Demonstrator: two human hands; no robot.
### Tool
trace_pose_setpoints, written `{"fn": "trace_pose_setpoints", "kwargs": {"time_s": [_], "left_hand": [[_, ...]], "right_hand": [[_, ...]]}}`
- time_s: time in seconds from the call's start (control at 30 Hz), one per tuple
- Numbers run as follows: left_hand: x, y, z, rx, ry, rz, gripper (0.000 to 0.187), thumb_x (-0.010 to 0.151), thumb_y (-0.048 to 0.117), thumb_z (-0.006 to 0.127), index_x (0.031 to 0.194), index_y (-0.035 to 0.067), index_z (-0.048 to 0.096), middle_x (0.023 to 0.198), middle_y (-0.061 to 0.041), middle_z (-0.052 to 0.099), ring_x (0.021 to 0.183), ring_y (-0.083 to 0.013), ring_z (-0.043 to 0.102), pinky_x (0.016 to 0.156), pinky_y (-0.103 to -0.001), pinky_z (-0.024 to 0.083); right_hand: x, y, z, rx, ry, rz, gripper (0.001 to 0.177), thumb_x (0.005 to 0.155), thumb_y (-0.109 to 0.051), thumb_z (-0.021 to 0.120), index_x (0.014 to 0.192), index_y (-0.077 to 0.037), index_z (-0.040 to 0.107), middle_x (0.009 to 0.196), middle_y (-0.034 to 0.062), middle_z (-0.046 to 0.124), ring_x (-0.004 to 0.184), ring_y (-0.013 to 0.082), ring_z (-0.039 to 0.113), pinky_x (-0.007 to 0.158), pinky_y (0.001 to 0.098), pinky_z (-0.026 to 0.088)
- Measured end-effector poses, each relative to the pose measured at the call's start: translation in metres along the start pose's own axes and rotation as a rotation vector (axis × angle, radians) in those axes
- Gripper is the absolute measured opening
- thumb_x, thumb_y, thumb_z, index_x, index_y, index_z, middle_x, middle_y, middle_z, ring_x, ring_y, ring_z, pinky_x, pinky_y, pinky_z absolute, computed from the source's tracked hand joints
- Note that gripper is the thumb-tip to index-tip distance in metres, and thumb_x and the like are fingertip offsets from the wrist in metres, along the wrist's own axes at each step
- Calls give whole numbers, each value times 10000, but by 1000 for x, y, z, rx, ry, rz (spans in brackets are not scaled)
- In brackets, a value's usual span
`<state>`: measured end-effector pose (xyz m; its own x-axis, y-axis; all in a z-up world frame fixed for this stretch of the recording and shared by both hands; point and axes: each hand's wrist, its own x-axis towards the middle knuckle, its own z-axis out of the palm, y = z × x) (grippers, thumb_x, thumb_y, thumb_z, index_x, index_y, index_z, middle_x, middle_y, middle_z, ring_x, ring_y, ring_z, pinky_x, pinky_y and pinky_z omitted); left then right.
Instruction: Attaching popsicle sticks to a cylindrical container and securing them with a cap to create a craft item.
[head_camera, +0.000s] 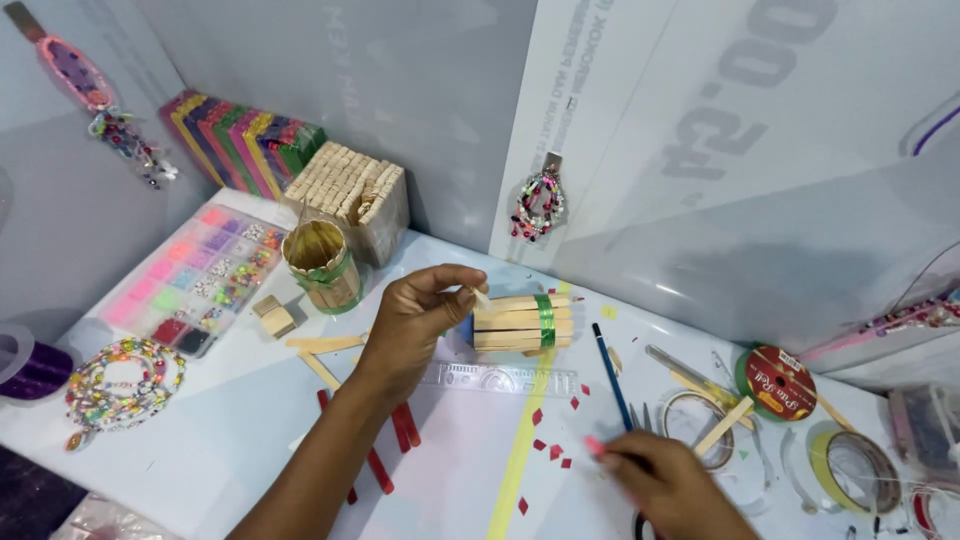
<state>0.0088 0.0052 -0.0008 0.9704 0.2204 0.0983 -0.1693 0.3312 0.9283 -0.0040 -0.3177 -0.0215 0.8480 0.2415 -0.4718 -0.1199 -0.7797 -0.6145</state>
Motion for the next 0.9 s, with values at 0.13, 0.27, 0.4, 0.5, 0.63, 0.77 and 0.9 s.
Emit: {"fn": "trace_pose_setpoints", "kwargs": {"time_s": [0.13,0.27,0.4,0.5,0.63,0.77,0.9], "left_hand": [[-12,17,-3,39,-53,61,180,940,110,726,1109,78,779,978,-47,756,929,-139,641,831,-291,509],[-26,30,2,87,20,6,292,886,133,766,1160,32,764,899,-32,729,874,-113,668,825,-255,548],[-40,49,21,67,203,-237,432,837,45,771,1265,47,710,815,-98,803,776,-169,687,829,-335,562],[-54,35,45,-44,137,-401,469,797,34,802,1257,54,717,855,-106,789,756,-174,683,735,-323,536],[-73,24,78,-104,53,-505,453,796,51,786,1241,51,703,989,-180,834,841,-217,756,687,-306,550],[-88,2,94,-181,30,-611,501,774,14,777,1272,-7,731,952,-168,815,825,-214,758,630,-292,573],[-105,-20,105,-145,-99,-695,566,776,81,799,1334,47,714,1143,-133,828,932,-187,781,620,-233,604]], "right_hand": [[10,-63,58,51,-88,-289,171,908,-293,729,891,-156,831,852,-53,827,810,57,699,803,234,547],[22,-119,76,280,-57,-458,150,935,-189,712,1026,-98,788,842,0,701,749,121,603,664,270,473],[12,-132,48,377,290,-755,508,812,-120,834,1294,-100,676,1055,72,677,730,119,682,723,257,574],[1,-117,28,162,380,-988,630,806,-121,855,1393,-114,624,1007,58,632,806,133,634,729,257,571],[-5,-87,21,111,497,-1133,396,870,-15,753,1260,-42,690,962,102,669,777,161,678,662,243,588],[-19,-52,21,-114,662,-1047,271,866,-105,742,1133,-66,751,898,93,663,722,160,661,599,250,526],[-37,-24,30,-120,769,-783,225,889,-134,692,1068,-186,819,829,17,624,667,121,595,597,237,453]]}}
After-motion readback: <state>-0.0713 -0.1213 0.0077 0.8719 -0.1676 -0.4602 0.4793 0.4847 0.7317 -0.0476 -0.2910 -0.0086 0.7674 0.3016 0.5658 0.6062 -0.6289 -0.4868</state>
